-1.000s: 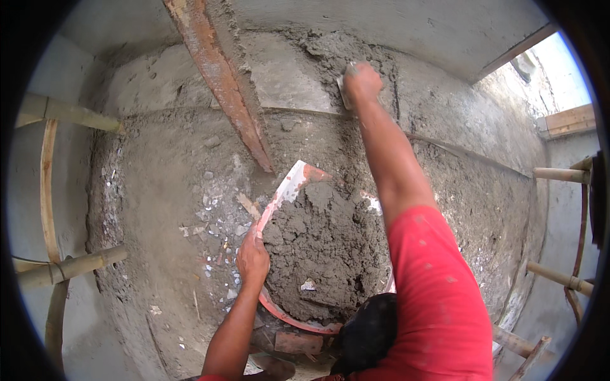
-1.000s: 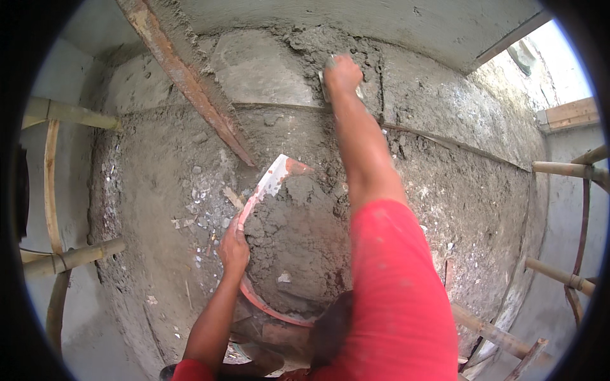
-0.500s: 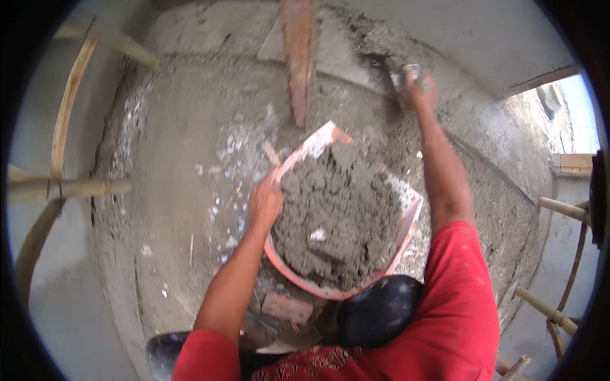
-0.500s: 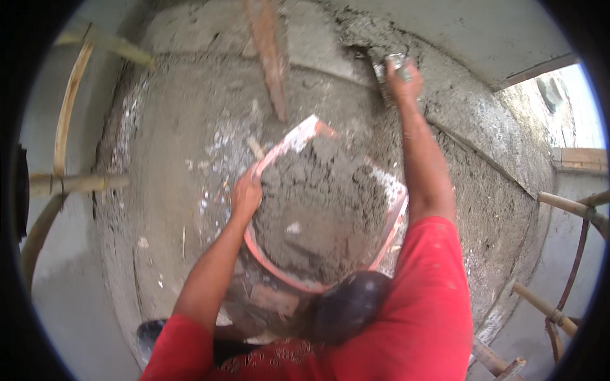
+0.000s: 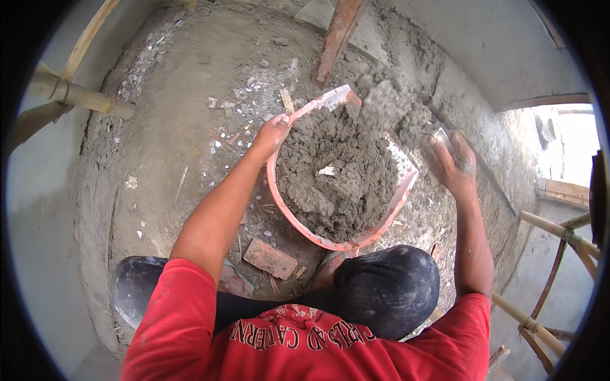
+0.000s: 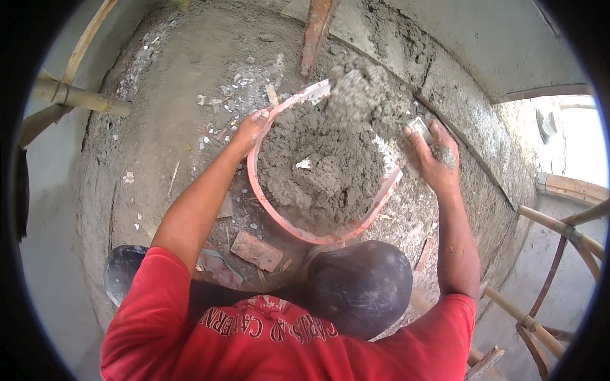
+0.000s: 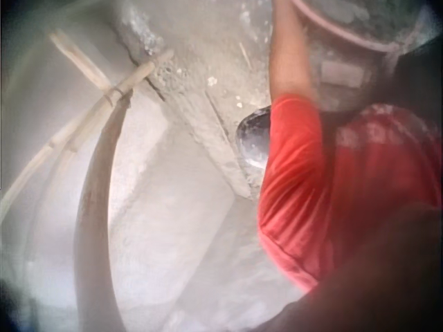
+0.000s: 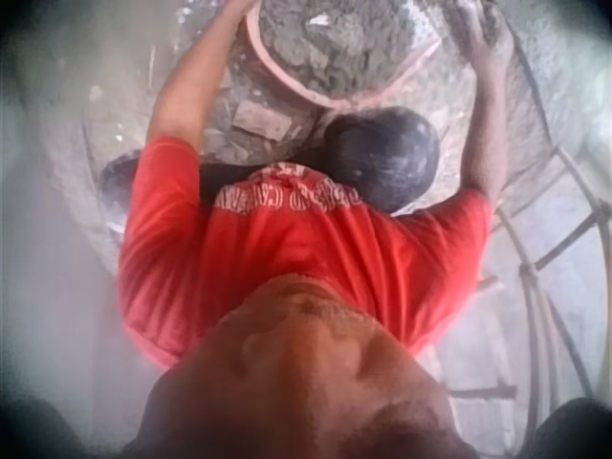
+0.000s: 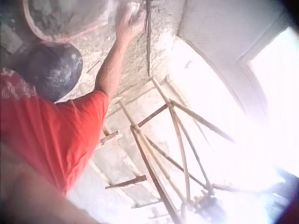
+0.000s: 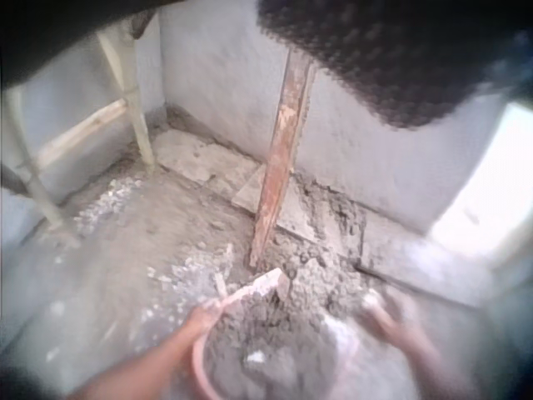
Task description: The person applies plaster to a concrete wall using a trowel and then carries a container filled with plaster through an active work zone.
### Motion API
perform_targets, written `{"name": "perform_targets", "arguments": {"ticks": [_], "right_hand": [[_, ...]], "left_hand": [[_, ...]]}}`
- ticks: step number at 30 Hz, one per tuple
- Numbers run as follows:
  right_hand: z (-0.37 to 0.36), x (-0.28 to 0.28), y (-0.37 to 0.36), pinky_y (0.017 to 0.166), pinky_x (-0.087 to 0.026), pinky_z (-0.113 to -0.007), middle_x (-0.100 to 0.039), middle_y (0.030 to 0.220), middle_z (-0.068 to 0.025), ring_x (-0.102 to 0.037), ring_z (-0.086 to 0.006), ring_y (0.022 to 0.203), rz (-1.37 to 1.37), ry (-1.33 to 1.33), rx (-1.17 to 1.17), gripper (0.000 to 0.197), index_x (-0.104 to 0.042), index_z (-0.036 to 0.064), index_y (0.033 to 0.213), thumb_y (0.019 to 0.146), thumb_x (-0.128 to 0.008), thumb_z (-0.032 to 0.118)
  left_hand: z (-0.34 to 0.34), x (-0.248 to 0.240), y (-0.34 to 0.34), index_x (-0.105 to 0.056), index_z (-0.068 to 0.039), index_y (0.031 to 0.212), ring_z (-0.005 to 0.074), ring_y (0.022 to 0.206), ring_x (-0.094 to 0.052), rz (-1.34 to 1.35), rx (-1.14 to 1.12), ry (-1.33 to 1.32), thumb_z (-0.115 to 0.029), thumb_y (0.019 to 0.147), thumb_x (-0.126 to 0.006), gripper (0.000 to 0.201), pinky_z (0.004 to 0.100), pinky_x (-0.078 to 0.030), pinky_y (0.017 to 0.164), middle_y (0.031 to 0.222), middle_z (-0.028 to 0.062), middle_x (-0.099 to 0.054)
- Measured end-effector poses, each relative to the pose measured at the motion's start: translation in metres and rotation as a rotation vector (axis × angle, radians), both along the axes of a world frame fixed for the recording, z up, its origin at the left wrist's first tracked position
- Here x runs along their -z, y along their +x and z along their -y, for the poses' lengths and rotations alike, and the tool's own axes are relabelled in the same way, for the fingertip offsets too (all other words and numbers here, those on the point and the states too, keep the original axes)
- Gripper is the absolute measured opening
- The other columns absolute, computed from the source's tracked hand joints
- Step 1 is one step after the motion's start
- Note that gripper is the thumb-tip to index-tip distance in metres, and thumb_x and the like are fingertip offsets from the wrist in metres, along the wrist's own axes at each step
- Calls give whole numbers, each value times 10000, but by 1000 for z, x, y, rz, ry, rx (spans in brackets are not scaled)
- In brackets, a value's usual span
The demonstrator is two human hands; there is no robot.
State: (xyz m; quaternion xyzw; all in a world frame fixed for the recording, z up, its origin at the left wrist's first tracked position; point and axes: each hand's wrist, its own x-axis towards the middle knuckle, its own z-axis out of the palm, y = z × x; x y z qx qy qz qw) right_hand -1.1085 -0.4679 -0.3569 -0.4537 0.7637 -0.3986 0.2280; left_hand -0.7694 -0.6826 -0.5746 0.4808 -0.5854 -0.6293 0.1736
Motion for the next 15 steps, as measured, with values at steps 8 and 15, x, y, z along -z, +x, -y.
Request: {"name": "perform_targets", "arguments": {"ticks": [8,15], "right_hand": [[41,-77,6,564,-575,-314,-736,885,-111,-686,-170,662,-1056,-177,-296,294,-654,66,1105,905,-717,271],[7,46,86,628,-573,-239,-601,1188,-211,-681,-180,842,-1657,515,-970,512,-409,42,1409,929,-585,73]], "left_hand": [[-2,-12,10,-573,-38,1363,215,1193,-584,-233,2,-110,-391,1039,-485,488,319,-407,1047,1304,119,-640],[-22,-25,5,-546,-96,1404,359,1471,-290,268,296,-497,-344,992,-521,481,435,-248,1198,1529,169,-425]]}}
